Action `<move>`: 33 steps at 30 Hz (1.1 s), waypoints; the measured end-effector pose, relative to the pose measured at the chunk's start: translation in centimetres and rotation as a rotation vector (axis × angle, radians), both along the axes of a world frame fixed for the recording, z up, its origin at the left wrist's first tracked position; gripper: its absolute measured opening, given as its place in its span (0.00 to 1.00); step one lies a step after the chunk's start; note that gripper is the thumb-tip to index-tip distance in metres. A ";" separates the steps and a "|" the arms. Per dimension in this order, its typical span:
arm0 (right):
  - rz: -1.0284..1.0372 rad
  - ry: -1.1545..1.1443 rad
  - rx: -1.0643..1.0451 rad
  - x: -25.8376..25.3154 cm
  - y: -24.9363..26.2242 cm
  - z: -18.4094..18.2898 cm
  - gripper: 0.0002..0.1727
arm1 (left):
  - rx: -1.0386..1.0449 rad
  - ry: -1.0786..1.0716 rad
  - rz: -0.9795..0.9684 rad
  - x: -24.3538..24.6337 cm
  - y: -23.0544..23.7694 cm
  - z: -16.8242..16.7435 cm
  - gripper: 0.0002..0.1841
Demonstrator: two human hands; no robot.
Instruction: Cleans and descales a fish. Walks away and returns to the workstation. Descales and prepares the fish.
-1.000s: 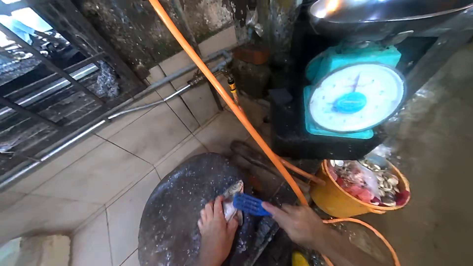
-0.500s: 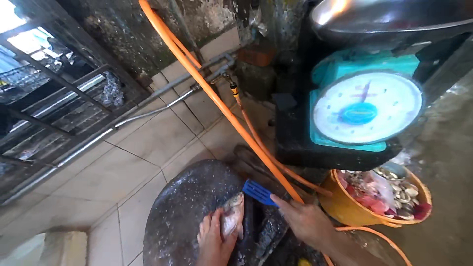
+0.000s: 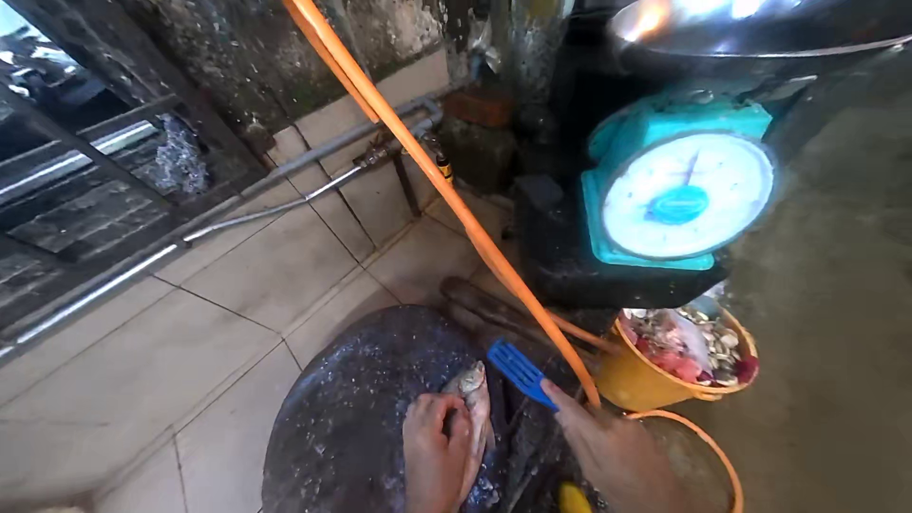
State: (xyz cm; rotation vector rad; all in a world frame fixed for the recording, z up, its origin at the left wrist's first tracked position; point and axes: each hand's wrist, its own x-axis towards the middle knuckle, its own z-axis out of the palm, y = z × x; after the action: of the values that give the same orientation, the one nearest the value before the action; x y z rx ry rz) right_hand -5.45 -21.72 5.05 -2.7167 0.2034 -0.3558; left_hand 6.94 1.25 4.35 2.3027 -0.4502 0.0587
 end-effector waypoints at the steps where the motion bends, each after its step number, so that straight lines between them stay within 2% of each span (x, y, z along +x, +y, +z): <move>1: 0.027 0.041 0.027 -0.3 0.8 1.1 0.23 | 0.012 -0.042 -0.003 0.1 0.1 -0.2 0.08; 5: -0.081 0.223 -0.029 -1.6 0.1 0.8 0.25 | 0.018 -0.095 0.032 -0.3 -0.1 -0.5 0.09; 8: -0.021 0.156 -0.008 -1.7 1.8 2.5 0.24 | 0.004 -0.119 0.067 -0.4 -0.1 -1.0 0.10; 12: -0.051 0.096 -0.111 -1.0 1.3 0.6 0.24 | 0.012 -0.163 0.080 -0.6 -0.1 -1.1 0.10; 15: 0.032 0.021 -0.094 -0.7 2.4 0.6 0.23 | 0.032 -0.177 0.098 -0.5 -0.2 -1.4 0.10; 18: -0.021 0.235 -0.040 -0.5 0.8 -0.2 0.26 | 0.055 -0.178 0.099 -0.8 -0.3 -1.1 0.09; 21: 0.047 0.127 -0.049 -0.6 0.8 0.5 0.25 | 0.099 -0.168 0.099 -1.0 -0.4 -0.2 0.09; 23: 0.084 0.012 -0.058 -1.2 0.6 -1.4 0.23 | 0.173 -0.107 0.073 -2.4 -0.5 1.1 0.12; 25: 0.022 0.002 -0.071 -0.7 -1.5 -2.9 0.24 | 0.297 -0.060 0.037 -3.8 -1.1 2.6 0.21; 27: 0.073 -0.056 -0.070 -0.3 -2.0 -2.8 0.23 | 0.421 -0.083 0.055 -4.4 -2.0 2.5 0.32; 29: 0.158 -0.057 -0.058 -0.1 -1.9 -2.8 0.23 | 0.553 -0.039 0.113 -4.2 -3.1 2.1 0.38; 31: 0.105 0.099 -0.002 1.1 -3.3 -2.6 0.24 | 0.704 0.129 0.156 -3.2 -4.1 3.0 0.40; 33: 0.097 0.036 0.042 2.4 -3.4 -2.1 0.24 | 0.806 0.306 0.155 -1.7 -4.9 4.8 0.37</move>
State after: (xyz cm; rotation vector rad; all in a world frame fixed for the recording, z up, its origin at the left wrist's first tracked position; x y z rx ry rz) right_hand -3.05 -25.11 2.98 -2.6815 0.0869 -0.2720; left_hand 5.28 -3.62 9.17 3.0581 -0.1359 -0.4746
